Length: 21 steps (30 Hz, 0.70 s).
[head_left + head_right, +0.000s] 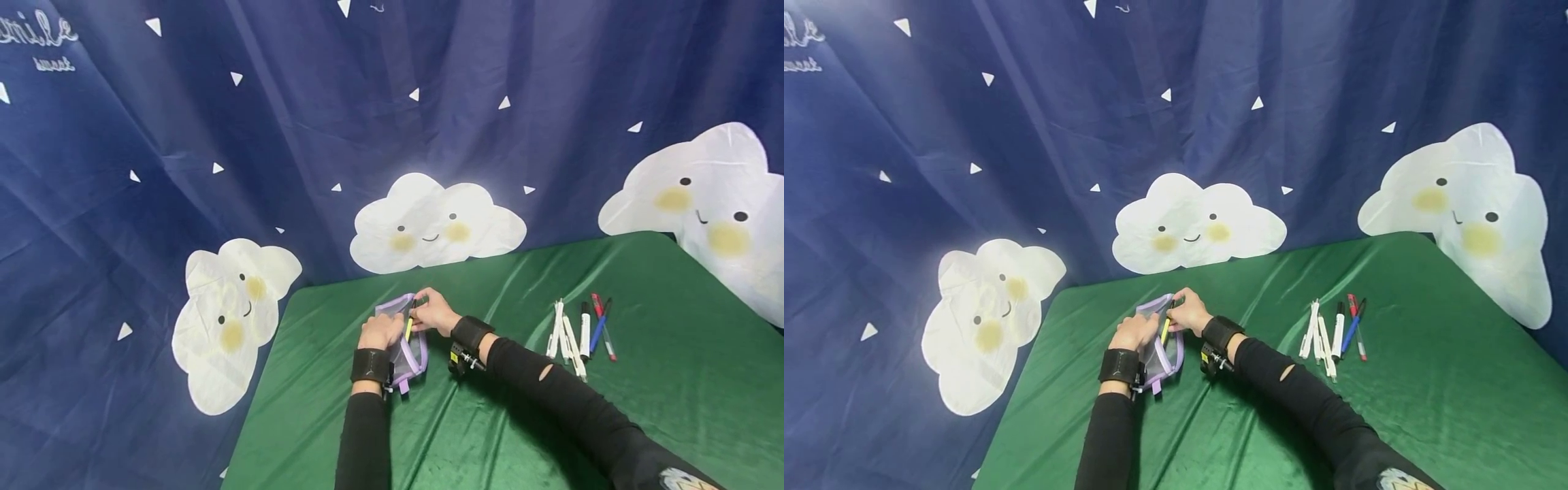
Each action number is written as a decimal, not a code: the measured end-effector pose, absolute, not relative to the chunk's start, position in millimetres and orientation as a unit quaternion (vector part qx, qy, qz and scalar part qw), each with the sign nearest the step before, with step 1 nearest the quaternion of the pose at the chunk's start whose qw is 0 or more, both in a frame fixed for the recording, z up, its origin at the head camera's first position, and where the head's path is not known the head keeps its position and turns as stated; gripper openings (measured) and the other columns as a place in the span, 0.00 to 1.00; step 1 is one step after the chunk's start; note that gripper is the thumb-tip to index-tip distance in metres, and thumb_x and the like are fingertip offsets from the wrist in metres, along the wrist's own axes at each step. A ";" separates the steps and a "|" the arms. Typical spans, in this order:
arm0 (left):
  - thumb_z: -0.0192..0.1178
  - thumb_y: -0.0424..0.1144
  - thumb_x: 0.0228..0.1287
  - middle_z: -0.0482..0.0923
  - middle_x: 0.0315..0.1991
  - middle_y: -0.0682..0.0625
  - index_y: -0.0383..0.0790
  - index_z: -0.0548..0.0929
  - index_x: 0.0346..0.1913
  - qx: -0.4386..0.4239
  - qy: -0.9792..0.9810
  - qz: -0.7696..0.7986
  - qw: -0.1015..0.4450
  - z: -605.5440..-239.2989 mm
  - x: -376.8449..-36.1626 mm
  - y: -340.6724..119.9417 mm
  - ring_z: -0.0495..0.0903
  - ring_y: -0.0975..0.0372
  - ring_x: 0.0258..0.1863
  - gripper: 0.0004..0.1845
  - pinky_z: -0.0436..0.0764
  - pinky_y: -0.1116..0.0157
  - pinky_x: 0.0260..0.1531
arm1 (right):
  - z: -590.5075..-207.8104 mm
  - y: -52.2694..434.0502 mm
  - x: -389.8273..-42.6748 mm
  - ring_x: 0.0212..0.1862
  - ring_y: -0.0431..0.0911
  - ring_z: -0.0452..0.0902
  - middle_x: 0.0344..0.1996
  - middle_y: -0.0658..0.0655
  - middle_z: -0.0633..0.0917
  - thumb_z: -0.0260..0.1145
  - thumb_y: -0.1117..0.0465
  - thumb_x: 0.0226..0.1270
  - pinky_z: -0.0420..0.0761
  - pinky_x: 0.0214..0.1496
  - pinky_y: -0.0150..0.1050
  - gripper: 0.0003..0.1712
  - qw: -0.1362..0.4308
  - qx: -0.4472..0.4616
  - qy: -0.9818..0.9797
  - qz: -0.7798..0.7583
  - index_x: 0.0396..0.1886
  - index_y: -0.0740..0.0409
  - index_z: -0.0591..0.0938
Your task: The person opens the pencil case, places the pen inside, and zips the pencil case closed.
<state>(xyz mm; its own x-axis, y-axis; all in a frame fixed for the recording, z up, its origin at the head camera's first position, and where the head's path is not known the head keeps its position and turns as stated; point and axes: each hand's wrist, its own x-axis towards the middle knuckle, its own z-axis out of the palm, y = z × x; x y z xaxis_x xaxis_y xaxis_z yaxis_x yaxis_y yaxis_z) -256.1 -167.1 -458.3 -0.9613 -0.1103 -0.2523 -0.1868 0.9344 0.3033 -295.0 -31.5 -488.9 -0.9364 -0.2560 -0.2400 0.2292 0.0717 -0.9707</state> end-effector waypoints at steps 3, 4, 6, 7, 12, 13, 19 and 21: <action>0.32 0.56 0.63 0.72 0.56 0.36 0.34 0.76 0.53 -0.082 0.975 0.172 0.117 -459.1 -255.7 -168.1 0.69 0.41 0.55 0.33 0.69 0.49 0.53 | -490.0 -35.5 -292.4 0.33 0.60 0.82 0.32 0.68 0.81 0.58 0.73 0.56 0.82 0.40 0.49 0.24 0.190 0.000 0.709 -0.680 0.52 0.62 0.63; 0.32 0.56 0.62 0.72 0.56 0.36 0.34 0.76 0.53 -0.082 0.975 0.173 0.116 -459.0 -255.8 -168.6 0.69 0.41 0.55 0.33 0.69 0.49 0.52 | -489.5 -36.7 -291.6 0.33 0.60 0.82 0.32 0.68 0.81 0.58 0.73 0.56 0.82 0.40 0.49 0.24 0.194 0.003 0.708 -0.679 0.52 0.61 0.64; 0.32 0.56 0.62 0.72 0.56 0.36 0.34 0.76 0.53 -0.084 0.975 0.173 0.112 -458.4 -255.9 -169.4 0.69 0.41 0.55 0.34 0.69 0.49 0.53 | -488.2 -38.8 -290.4 0.34 0.60 0.82 0.32 0.69 0.81 0.58 0.73 0.56 0.82 0.40 0.49 0.24 0.200 0.003 0.709 -0.676 0.53 0.61 0.64; 0.32 0.56 0.62 0.72 0.56 0.36 0.33 0.76 0.53 -0.085 0.975 0.173 0.110 -458.2 -256.4 -169.6 0.69 0.41 0.55 0.33 0.69 0.49 0.53 | -487.8 -39.4 -290.1 0.34 0.60 0.82 0.32 0.70 0.81 0.58 0.73 0.56 0.82 0.41 0.49 0.25 0.204 0.004 0.707 -0.677 0.53 0.61 0.64; 0.32 0.56 0.62 0.73 0.56 0.36 0.33 0.77 0.51 -0.087 0.976 0.168 0.110 -458.4 -257.3 -169.8 0.70 0.42 0.55 0.33 0.69 0.49 0.53 | -487.3 -42.0 -288.3 0.33 0.57 0.82 0.32 0.67 0.80 0.58 0.73 0.56 0.82 0.42 0.48 0.25 0.222 0.007 0.703 -0.675 0.53 0.61 0.64; 0.32 0.56 0.62 0.73 0.56 0.36 0.33 0.78 0.51 -0.087 0.976 0.167 0.113 -458.5 -257.2 -169.7 0.69 0.42 0.55 0.33 0.69 0.49 0.53 | -487.7 -42.4 -287.9 0.32 0.56 0.82 0.32 0.66 0.80 0.58 0.74 0.55 0.82 0.42 0.47 0.25 0.227 0.009 0.702 -0.675 0.53 0.61 0.64; 0.33 0.55 0.64 0.73 0.56 0.37 0.33 0.77 0.51 -0.072 0.978 0.163 0.108 -458.9 -257.8 -167.9 0.69 0.42 0.57 0.33 0.66 0.48 0.56 | -493.1 -45.4 -288.0 0.26 0.48 0.80 0.27 0.61 0.78 0.56 0.75 0.54 0.83 0.41 0.45 0.24 0.242 0.012 0.696 -0.676 0.53 0.62 0.65; 0.32 0.55 0.64 0.73 0.56 0.37 0.33 0.76 0.52 -0.068 0.978 0.162 0.108 -458.4 -257.7 -167.1 0.68 0.43 0.58 0.33 0.65 0.48 0.57 | -495.7 -47.0 -288.7 0.24 0.47 0.79 0.25 0.59 0.78 0.55 0.76 0.54 0.83 0.39 0.44 0.23 0.244 0.010 0.699 -0.672 0.51 0.62 0.66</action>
<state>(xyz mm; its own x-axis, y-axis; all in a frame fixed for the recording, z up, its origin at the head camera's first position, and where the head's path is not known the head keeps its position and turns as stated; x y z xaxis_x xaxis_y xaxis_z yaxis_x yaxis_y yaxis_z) -257.7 -167.1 -458.4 -0.9674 -0.0989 -0.2331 -0.1689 0.9378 0.3032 -288.7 -47.0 -495.7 -0.8811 -0.3131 -0.3545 0.3420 0.0958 -0.9348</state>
